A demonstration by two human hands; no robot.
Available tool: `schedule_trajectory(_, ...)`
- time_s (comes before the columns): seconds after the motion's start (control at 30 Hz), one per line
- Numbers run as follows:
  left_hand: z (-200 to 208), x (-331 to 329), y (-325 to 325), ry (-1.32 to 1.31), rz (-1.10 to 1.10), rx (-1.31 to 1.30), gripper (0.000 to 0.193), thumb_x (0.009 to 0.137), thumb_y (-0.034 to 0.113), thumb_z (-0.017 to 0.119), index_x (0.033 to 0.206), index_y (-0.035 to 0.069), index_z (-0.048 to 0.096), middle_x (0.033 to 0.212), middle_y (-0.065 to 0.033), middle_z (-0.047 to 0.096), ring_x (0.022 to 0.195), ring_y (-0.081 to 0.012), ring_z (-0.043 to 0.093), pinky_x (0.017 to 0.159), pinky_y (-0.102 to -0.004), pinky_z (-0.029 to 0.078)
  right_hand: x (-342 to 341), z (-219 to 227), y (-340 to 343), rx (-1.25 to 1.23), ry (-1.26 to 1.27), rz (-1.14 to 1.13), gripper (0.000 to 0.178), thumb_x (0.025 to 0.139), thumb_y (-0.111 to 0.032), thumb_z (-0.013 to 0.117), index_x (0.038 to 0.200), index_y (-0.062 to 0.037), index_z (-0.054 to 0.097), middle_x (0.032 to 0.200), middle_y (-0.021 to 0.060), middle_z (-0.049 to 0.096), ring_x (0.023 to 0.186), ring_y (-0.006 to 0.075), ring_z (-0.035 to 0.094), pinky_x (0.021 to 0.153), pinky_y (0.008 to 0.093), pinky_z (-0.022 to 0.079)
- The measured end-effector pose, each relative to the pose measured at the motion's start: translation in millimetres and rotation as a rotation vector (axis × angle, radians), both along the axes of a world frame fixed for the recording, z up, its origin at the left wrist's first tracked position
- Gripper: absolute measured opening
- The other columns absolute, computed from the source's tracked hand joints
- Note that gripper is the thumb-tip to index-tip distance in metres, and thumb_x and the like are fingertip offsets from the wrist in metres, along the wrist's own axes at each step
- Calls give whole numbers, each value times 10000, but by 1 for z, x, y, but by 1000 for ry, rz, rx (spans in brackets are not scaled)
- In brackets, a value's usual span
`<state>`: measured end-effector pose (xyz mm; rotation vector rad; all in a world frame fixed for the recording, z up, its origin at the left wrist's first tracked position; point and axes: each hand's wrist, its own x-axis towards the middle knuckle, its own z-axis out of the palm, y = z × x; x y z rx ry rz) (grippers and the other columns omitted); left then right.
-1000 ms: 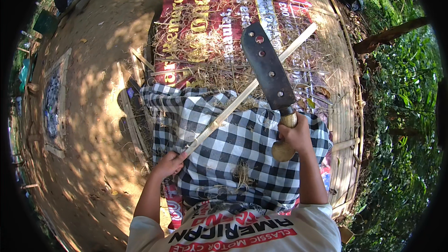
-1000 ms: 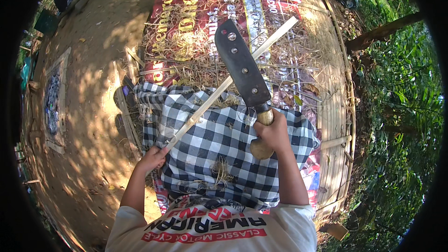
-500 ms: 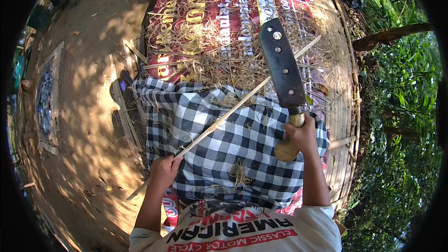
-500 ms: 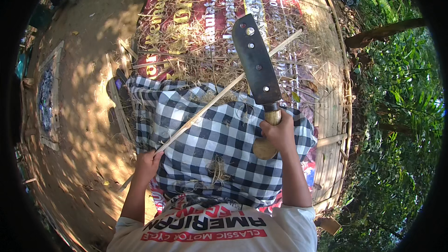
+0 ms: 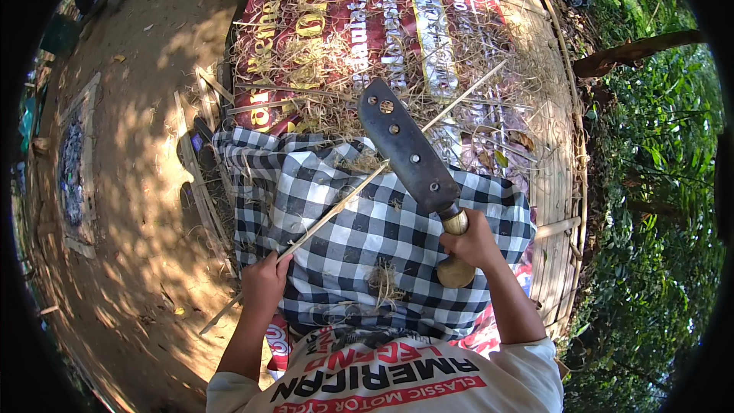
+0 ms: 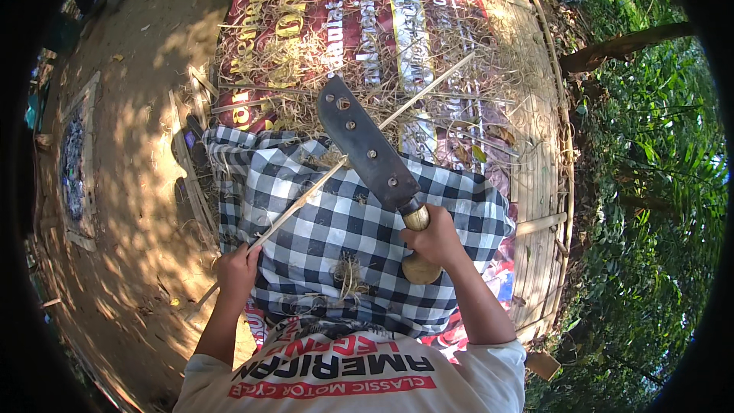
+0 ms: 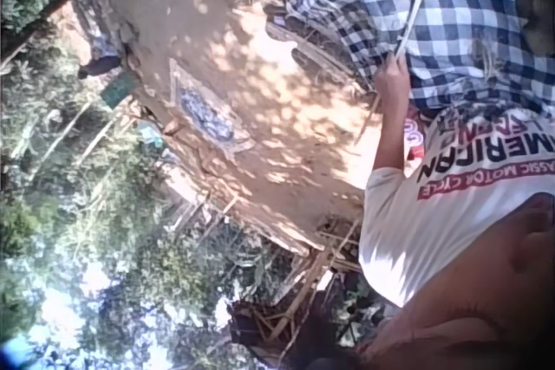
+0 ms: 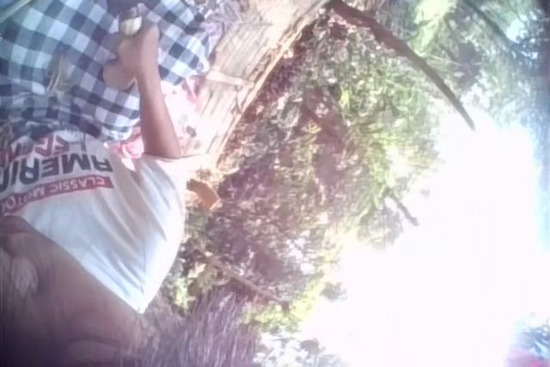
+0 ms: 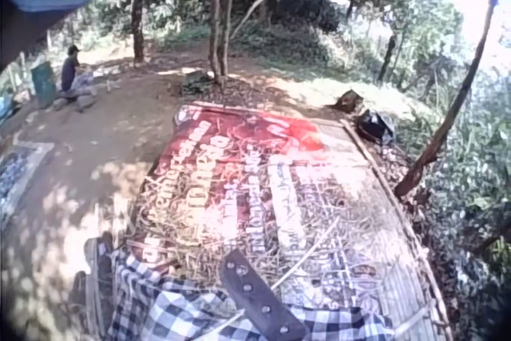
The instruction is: The person uses a large knife to shave thin strips from a bamboo pole, holding the pole with one hand and scraping the blade along its length.
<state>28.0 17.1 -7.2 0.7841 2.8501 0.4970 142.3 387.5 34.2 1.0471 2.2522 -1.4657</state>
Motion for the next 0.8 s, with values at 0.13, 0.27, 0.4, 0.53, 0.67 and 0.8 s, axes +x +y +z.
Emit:
schedule_trajectory(0.13, -10, 7, -3, 11, 12, 37, 320, 897, 291, 652, 694, 59, 565, 511, -140, 546, 461, -332, 574, 433, -419, 439, -16, 32, 21, 18, 49, -24, 187, 687, -35, 671, 827, 63, 594, 645, 88, 615, 556, 146, 606, 538, 311, 493)
schedule_trajectory(0.27, -12, 10, 1, 42, 49, 14, 321, 898, 300, 649, 696, 65, 565, 512, -132, 549, 454, -324, 572, 427, -415, 434, -19, 21, 7, -65, 77, -175, 166, 699, -32, 664, 818, 55, 587, 648, 93, 621, 539, 146, 601, 516, 316, 491)
schedule_trajectory(0.4, -6, 7, -1, 90, 22, 1, 324, 898, 307, 647, 696, 68, 563, 521, -128, 554, 455, -319, 573, 426, -413, 434, -12, 16, -20, -184, -17, -68, 205, 675, -36, 682, 840, 57, 604, 661, 89, 624, 573, 158, 615, 545, 312, 493)
schedule_trajectory(0.53, -11, 10, 0, 62, 41, 34, 345, 893, 328, 652, 685, 71, 550, 508, -119, 537, 453, -315, 570, 421, -407, 431, -15, 28, 11, -19, 43, -62, 158, 693, -33, 656, 811, 54, 599, 616, 77, 605, 527, 146, 595, 494, 293, 484)
schedule_trajectory(0.67, -12, 15, -2, 67, 56, 9, 340, 888, 321, 659, 686, 69, 553, 516, -129, 544, 462, -318, 577, 422, -413, 433, -7, 21, -13, -119, 41, -126, 178, 681, -57, 681, 803, 43, 599, 649, 84, 612, 547, 148, 596, 520, 300, 476)
schedule_trajectory(0.8, -3, 10, 0, 29, 38, 2, 323, 887, 317, 661, 704, 65, 576, 533, -139, 564, 482, -320, 594, 432, -416, 445, -6, 27, -8, -66, -68, 39, 240, 656, -67, 704, 859, 34, 623, 660, 86, 613, 567, 141, 590, 551, 313, 479)
